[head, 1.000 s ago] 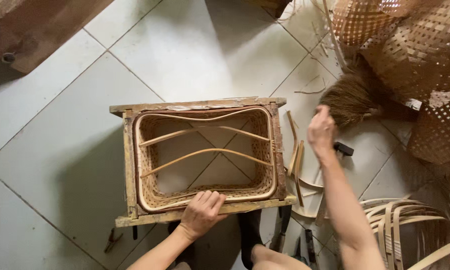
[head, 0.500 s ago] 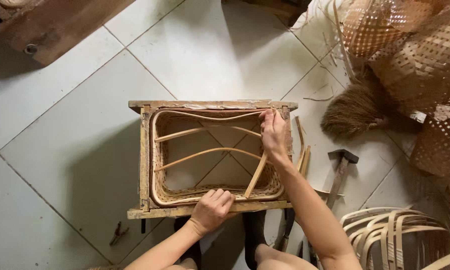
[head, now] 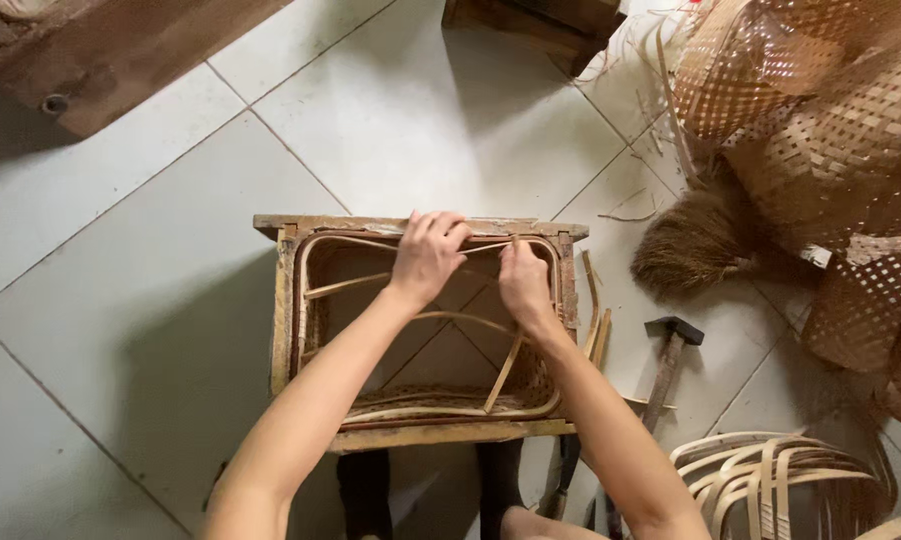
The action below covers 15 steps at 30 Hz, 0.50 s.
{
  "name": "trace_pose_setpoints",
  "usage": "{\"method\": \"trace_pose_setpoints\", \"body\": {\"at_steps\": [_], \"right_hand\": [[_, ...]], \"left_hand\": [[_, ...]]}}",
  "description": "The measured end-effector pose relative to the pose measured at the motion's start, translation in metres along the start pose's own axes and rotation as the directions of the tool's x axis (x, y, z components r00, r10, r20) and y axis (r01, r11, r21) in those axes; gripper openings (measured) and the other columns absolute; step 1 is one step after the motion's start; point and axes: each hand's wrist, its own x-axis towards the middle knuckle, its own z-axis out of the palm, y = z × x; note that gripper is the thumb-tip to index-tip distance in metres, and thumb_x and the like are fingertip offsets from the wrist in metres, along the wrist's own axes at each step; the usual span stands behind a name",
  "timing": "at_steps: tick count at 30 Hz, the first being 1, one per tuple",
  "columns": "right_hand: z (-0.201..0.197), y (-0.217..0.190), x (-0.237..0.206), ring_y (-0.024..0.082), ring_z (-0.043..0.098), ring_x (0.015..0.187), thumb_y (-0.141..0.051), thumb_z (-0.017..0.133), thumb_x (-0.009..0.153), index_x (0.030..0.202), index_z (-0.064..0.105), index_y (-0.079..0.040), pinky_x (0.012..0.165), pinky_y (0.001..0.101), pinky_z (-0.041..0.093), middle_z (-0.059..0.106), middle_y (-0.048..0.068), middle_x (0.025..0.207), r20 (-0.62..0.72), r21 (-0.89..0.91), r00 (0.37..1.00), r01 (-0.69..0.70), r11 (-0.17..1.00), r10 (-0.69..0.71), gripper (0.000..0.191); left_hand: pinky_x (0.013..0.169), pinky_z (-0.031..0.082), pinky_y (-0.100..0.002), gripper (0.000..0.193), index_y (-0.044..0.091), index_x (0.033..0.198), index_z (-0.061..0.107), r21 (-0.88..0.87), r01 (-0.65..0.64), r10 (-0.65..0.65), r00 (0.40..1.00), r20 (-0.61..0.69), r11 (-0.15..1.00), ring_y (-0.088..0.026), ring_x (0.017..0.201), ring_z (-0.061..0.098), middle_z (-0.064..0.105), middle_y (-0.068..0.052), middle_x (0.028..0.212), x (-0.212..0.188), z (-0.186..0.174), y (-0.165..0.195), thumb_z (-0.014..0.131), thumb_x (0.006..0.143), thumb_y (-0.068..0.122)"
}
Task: The person sits on the workshop floor fitting a woven bamboo panel into a wooden basket frame, pressing and tucking its edges along the rim. They then place curved bamboo strips across the basket and tap them into place with a hammer, adding more strips to form the basket's internal ribs.
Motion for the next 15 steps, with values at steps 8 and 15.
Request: {"method": "trace_pose_setpoints", "body": {"at_steps": [8,15], "right_hand": [[-0.006,-0.015,-0.001,0.052,0.068,0.082,-0.020,0.048,0.104,0.102,0.054,0.004,0.070,0.0599,0.058,0.066,0.035,0.081,0.091,-0.292,0.996,0.009,0.956,0.019,0.025],[-0.002,-0.023,-0.002,0.054,0.067,0.091,-0.012,0.049,0.098,0.105,0.053,0.004,0.078,0.0598,0.056,0.067,0.035,0.094,0.212,-0.429,0.976,0.140,0.892,-0.052,0.018]], "left_hand": [[0.094,0.051,-0.041,0.024,0.013,0.082,0.076,-0.171,0.122,-0.126,0.992,-0.015,0.978,-0.023,0.097,0.069,0.076,0.000,0.105,0.004,-0.003,-0.004,0.092,0.064,0.017],[0.088,0.055,-0.036,0.012,0.018,0.073,0.077,-0.237,0.182,-0.164,0.982,0.093,0.954,-0.015,0.082,0.074,0.078,0.005,0.104,0.015,-0.001,-0.012,0.089,0.072,0.020]]}}
